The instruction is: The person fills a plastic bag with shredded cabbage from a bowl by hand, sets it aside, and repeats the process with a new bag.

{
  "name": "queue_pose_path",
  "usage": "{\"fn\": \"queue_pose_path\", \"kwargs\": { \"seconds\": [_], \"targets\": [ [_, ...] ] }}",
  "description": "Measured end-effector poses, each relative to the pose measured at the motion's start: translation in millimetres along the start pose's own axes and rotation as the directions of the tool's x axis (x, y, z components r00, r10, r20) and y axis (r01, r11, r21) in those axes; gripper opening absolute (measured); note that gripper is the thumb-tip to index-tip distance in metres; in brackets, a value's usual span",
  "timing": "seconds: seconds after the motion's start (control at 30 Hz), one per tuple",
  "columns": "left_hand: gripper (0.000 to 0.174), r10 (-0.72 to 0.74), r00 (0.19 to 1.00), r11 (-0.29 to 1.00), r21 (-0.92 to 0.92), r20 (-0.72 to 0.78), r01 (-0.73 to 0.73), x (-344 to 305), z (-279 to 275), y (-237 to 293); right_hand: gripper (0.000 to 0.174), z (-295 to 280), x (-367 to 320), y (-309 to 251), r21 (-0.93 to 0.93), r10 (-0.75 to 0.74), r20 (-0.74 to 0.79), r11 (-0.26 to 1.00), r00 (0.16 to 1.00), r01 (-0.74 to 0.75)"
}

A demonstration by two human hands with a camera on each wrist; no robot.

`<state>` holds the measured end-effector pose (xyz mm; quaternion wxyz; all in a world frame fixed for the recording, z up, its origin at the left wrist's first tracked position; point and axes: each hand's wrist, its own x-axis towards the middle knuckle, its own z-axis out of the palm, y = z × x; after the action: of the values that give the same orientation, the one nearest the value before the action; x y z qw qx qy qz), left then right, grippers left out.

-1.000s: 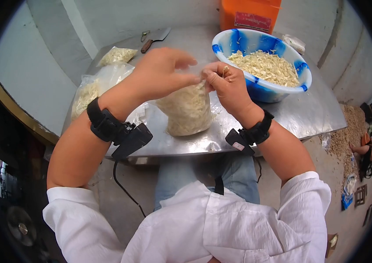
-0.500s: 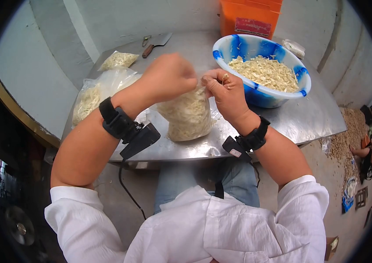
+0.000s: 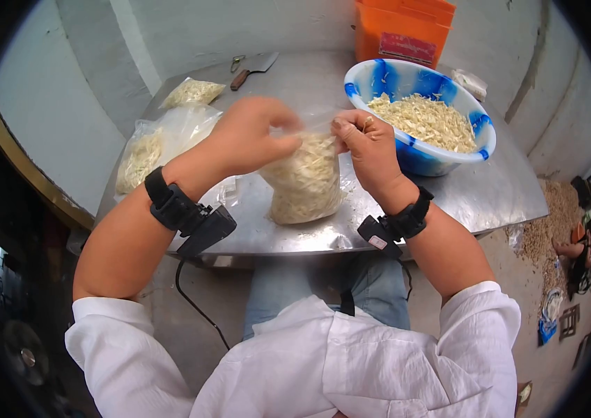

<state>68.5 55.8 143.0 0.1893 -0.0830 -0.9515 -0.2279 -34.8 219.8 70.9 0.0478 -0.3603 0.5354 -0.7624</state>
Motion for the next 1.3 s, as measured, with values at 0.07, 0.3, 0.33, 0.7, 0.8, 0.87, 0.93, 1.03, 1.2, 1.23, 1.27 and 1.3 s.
{"fn": "queue_pose_path", "kwargs": {
  "seconds": [0.07, 0.3, 0.33, 0.7, 0.8, 0.87, 0.93, 1.03, 1.2, 1.23, 1.27, 1.3],
  "targets": [
    [0.025, 0.024, 0.999, 0.999, -0.035, -0.041, -0.026, -8.8, -4.3, 2.3, 0.011, -1.6, 0.6, 0.9, 0.003, 0.003, 0.002, 1.000, 1.000, -0.003],
    [0.036, -0.098, 0.995, 0.993, -0.057, 0.016, 0.099, -31.8, -19.0, -8.5, 0.011, -4.7, 1.9, 4.1, 0.023, 0.024, -0.019, 0.999, 1.000, -0.023],
    [0.036, -0.082, 0.997, 0.987, -0.140, -0.016, 0.079, -35.7, -19.9, -11.2, 0.011, -5.3, 2.1, 4.6, 0.024, 0.027, -0.017, 0.999, 0.999, -0.027],
    [0.035, 0.044, 0.999, 0.998, -0.033, -0.031, -0.045, -26.3, -22.7, -9.8, 0.012, -1.9, 1.2, 4.0, 0.019, 0.029, -0.012, 0.999, 1.000, -0.029],
    [0.034, -0.048, 0.997, 0.999, 0.007, 0.060, 0.048, -13.1, -22.2, -0.4, 0.012, -0.4, 0.2, 3.3, 0.036, 0.021, -0.015, 0.999, 1.000, -0.020],
    [0.027, -0.113, 0.983, 0.979, -0.151, 0.144, 0.135, -7.8, -20.9, 7.5, 0.012, -1.7, -0.1, 4.3, 0.034, 0.020, -0.010, 0.999, 1.000, -0.019],
    [0.024, -0.151, 0.974, 0.959, -0.215, 0.168, 0.185, -4.3, -17.7, 11.0, 0.011, -2.6, -0.5, 4.1, 0.034, 0.018, -0.006, 0.999, 1.000, -0.018],
    [0.021, -0.210, 0.951, 0.893, -0.351, 0.227, 0.281, -2.5, -16.3, 9.4, 0.012, -2.5, -1.7, 2.5, 0.015, 0.013, 0.000, 1.000, 1.000, -0.013],
    [0.021, -0.203, 0.938, 0.860, -0.407, 0.282, 0.308, -1.4, -18.1, 4.8, 0.012, -3.1, -2.6, 2.2, 0.003, 0.005, 0.004, 1.000, 1.000, -0.005],
    [0.021, -0.216, 0.934, 0.847, -0.421, 0.286, 0.325, -1.4, -18.4, 4.0, 0.012, -3.2, -2.6, 2.3, 0.004, 0.005, 0.003, 1.000, 1.000, -0.005],
    [0.021, -0.229, 0.929, 0.833, -0.435, 0.290, 0.341, -1.4, -19.1, 3.2, 0.012, -3.3, -2.5, 2.4, 0.008, 0.006, 0.004, 1.000, 1.000, -0.006],
    [0.021, -0.229, 0.929, 0.834, -0.434, 0.290, 0.341, -1.5, -20.0, 2.3, 0.012, -3.4, -2.3, 2.5, 0.011, 0.007, 0.006, 1.000, 1.000, -0.007]
  ]
}}
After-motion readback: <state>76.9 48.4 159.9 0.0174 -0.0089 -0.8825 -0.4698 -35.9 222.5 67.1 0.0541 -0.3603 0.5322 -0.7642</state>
